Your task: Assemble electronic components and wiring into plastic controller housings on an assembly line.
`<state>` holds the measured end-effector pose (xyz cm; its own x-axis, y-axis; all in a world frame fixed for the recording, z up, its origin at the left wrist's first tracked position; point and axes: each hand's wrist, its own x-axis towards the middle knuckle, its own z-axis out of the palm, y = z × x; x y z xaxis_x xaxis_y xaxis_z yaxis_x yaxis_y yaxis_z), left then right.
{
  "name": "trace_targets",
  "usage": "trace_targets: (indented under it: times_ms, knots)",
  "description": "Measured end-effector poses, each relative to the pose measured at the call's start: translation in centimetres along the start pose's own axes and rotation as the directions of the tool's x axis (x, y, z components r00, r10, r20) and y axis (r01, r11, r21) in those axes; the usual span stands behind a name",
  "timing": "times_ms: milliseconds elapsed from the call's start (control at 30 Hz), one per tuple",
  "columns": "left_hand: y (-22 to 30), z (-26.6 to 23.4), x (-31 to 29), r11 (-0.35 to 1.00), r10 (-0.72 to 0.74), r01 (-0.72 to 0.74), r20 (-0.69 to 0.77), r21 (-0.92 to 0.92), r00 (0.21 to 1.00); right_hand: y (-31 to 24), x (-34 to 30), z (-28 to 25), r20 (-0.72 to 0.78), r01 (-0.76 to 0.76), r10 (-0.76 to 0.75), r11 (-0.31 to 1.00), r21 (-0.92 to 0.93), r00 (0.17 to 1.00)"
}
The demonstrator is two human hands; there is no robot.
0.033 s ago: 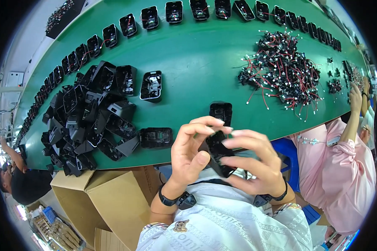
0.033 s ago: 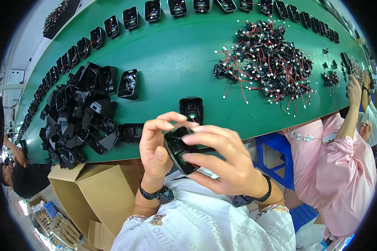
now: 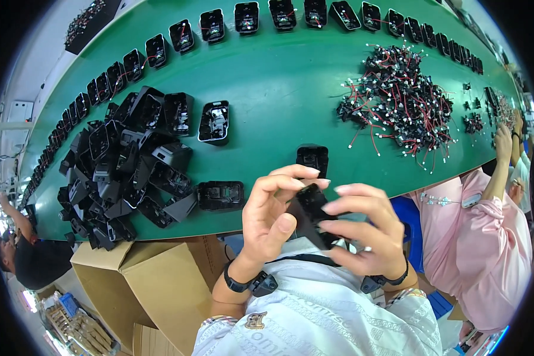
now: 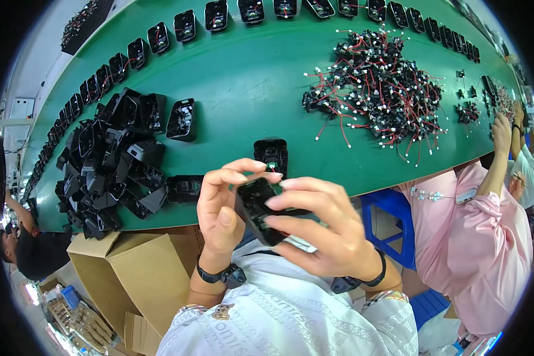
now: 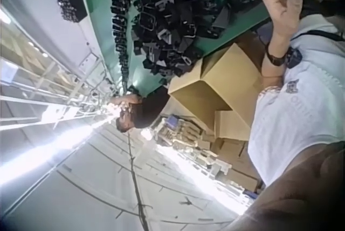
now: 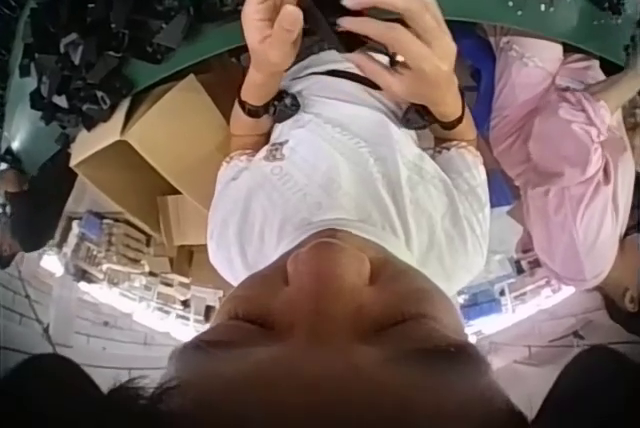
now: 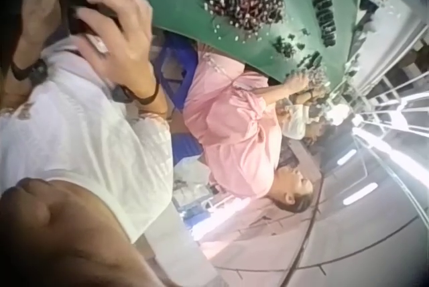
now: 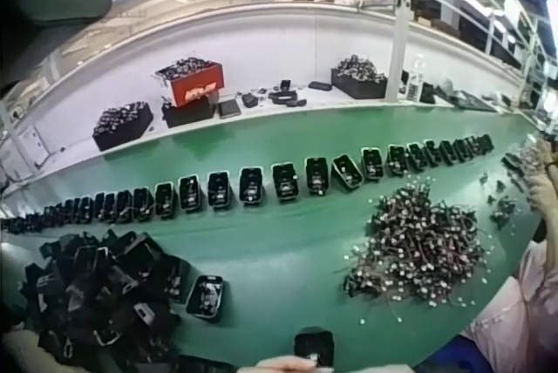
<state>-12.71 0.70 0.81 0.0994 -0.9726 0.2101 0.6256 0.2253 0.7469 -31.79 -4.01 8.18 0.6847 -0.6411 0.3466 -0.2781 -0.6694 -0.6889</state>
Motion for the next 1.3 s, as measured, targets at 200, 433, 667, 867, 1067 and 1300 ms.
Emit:
trace_targets:
  times_ms: [200,433,667,867,1067,1300]
  knots:
    - [-0.2,1.3,0.4,0.994,-0.013,0.003,0.082,0.11,0.997,-0.7,0.0,-0.7,-0.022,-0.059,0.059,0.998,0.025,0.998]
    - [-0.6,0.9,0.3,0.999,0.017,-0.016,0.035,-0.035,0.999,-0.5,0.2,1.0,-0.055,-0.044,0.041,0.996,-0.072,0.998]
    - [-0.7,0.8,0.2,0.999,0.015,-0.013,0.046,-0.034,0.999,-0.6,0.6,0.6,-0.034,-0.03,0.028,0.998,-0.052,0.999]
    - [0.9,0.5,2.0,0.685,0.289,-0.34,0.189,0.645,0.939,0.1,0.2,-1.0,-0.055,-0.025,0.018,0.989,-0.143,0.998]
    - [2.6,-1.2,2.5,0.365,0.159,-0.298,0.256,0.882,0.954,3.0,0.2,-2.2,-0.168,-0.205,0.151,0.905,-0.374,0.974]
    - [1.7,-0.7,2.5,0.181,-0.104,-0.222,0.243,0.958,0.964,5.0,0.0,0.0,-0.075,-0.195,0.179,0.908,-0.37,0.981]
